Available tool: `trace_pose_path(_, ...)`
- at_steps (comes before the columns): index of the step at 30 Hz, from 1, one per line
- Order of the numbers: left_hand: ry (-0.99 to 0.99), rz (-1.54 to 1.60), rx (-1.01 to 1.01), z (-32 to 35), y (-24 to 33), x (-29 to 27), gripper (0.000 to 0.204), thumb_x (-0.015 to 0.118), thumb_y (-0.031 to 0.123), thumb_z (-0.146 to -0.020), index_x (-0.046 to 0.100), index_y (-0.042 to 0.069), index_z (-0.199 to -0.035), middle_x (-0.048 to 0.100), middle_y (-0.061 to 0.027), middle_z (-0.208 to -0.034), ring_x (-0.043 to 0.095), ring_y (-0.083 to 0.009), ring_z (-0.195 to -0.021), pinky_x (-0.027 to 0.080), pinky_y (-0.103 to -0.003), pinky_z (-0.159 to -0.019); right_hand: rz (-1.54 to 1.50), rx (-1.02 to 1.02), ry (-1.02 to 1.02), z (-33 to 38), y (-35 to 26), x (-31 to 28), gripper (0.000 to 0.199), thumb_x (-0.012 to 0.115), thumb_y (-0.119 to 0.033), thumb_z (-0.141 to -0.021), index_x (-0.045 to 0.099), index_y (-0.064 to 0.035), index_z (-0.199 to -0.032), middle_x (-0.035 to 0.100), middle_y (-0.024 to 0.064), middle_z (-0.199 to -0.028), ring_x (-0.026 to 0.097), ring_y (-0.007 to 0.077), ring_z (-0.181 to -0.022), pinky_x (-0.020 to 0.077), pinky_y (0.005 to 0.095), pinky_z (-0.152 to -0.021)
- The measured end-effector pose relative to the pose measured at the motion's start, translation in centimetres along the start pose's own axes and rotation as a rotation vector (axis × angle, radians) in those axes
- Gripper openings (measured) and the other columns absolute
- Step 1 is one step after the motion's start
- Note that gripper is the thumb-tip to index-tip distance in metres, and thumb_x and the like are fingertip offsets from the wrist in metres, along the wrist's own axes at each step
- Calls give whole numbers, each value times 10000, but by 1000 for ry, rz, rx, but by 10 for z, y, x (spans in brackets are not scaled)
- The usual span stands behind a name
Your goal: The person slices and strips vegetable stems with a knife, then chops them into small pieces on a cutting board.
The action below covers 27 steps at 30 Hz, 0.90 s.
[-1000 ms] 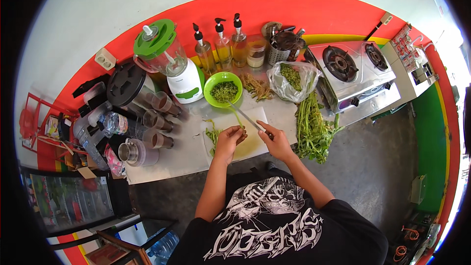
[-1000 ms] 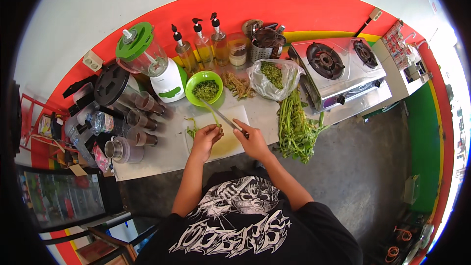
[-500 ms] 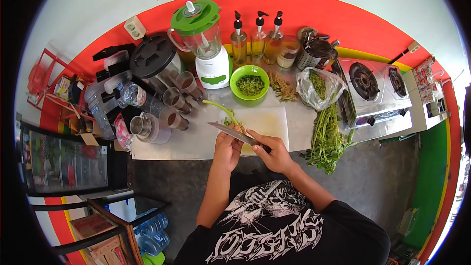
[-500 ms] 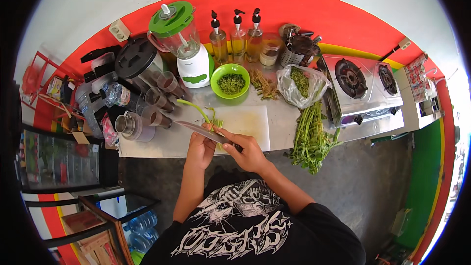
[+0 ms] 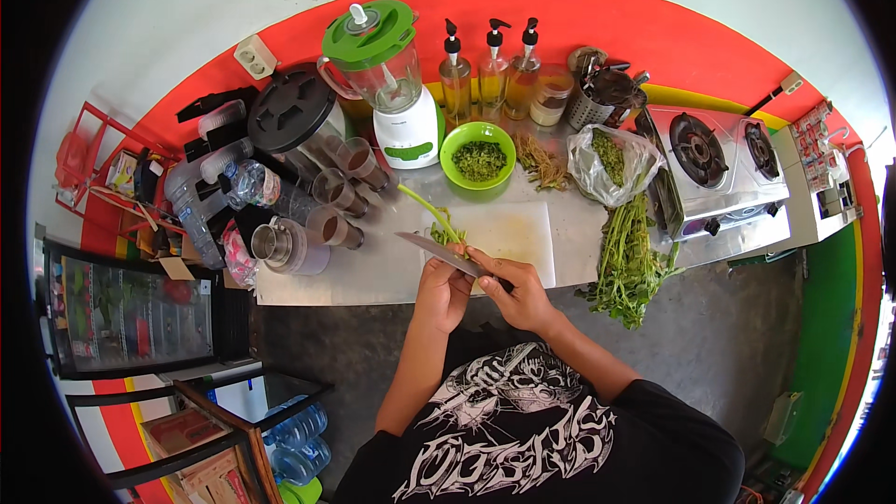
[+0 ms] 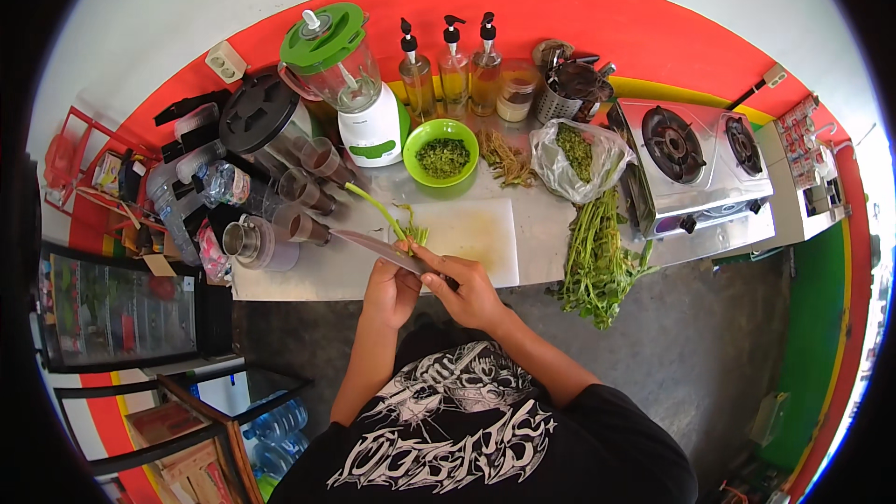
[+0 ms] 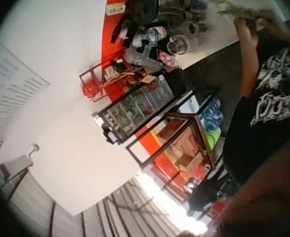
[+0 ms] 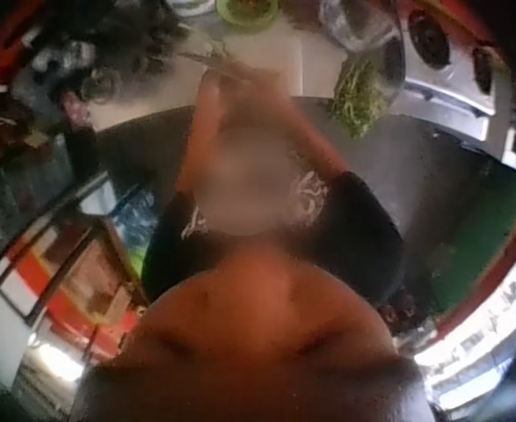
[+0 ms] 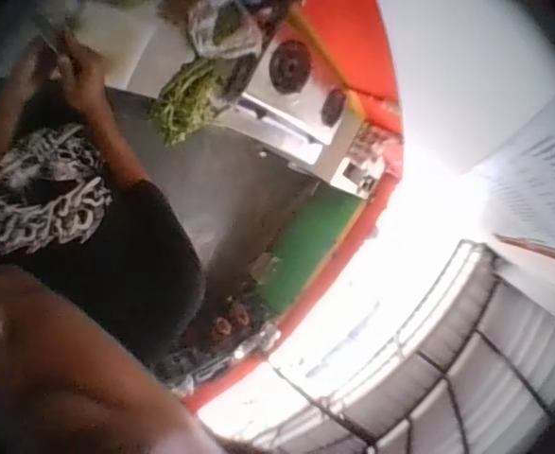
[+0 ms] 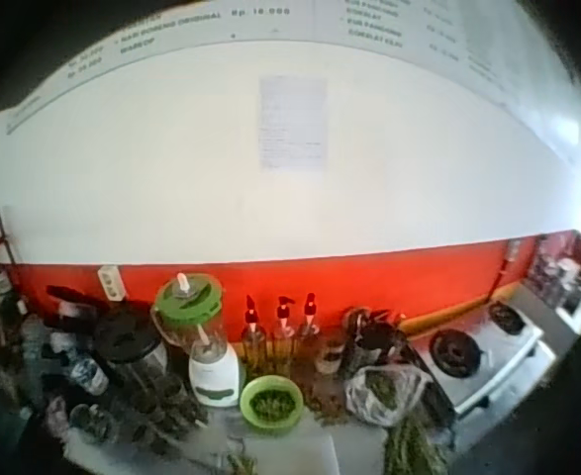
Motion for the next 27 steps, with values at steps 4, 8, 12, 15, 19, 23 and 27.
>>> trace_pose_path(4, -143, 93, -38, -7, -8, -6, 170, 645, 227, -974, 628, 102, -1088, 661, -33, -1106, 639, -177, -1020, 547, -376, -875, -89, -46, 86, 1, 7, 2, 444, 623, -125, -969, 566, -23, -1397, 675, 170, -893, 578, 206, -698, 492, 321, -697)
trace_pose_path(8, -142, 126, -68, -6, -10, 0, 210, 640, 257, -981, 625, 91, -1109, 648, -43, -1145, 604, -173, -1061, 515, -369, -902, -115, -17, 86, 2, 10, 3, 425, 607, -141, -988, 567, -17, -1392, 696, 164, -904, 573, 173, -716, 491, 317, -707)
trace_pose_path(12, -133, 166, -29, -9, 1, 12, 183, 627, 223, -992, 632, 86, -1114, 659, -35, -1122, 616, -155, -1010, 516, -334, -888, -330, 177, 44, 7, 2, 0, 407, 557, -185, -1033, 556, -44, -1415, 605, 17, -792, 475, 91, -680, 442, 273, -633)
trace_pose_path(15, -66, 48, 65, -9, 6, 17, 91, 605, 146, -1008, 652, 74, -1037, 660, -19, -1041, 621, -102, -916, 519, -251, -830, -410, 201, 19, 12, 4, 1, 439, 522, -237, -1057, 507, -61, -1459, 487, -39, -743, 390, 56, -643, 366, 234, -572)
trace_pose_path(19, -68, 56, 69, -8, -6, 13, 95, 611, 123, -999, 655, 73, -1067, 684, -19, -1017, 639, -109, -870, 536, -263, -798, -487, 157, 28, 15, 1, 5, 487, 504, -272, -1069, 445, -55, -1501, 442, -44, -746, 349, 47, -622, 319, 212, -542)
trace_pose_path(23, -73, 55, 86, -4, -14, 10, 141, 612, 157, -1000, 653, 72, -1105, 698, -16, -995, 656, -129, -866, 547, -292, -802, -498, 184, 8, 16, -4, 5, 477, 502, -258, -1070, 448, -56, -1499, 443, -39, -742, 354, 48, -624, 326, 210, -543)
trace_pose_path(27, -113, 63, 77, -4, -3, 11, 133, 611, 164, -1003, 660, 70, -1084, 699, -18, -964, 653, -125, -853, 546, -288, -795, -589, 201, 22, 19, 2, 7, 473, 499, -244, -1071, 440, -64, -1505, 442, -32, -740, 357, 52, -617, 331, 210, -544)
Point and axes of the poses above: each hand's wrist, its own z-axis away from the middle knuckle, its own x-axis out of the palm, y = z × x, the point moved 1 cm from there along -z, towards the middle knuckle
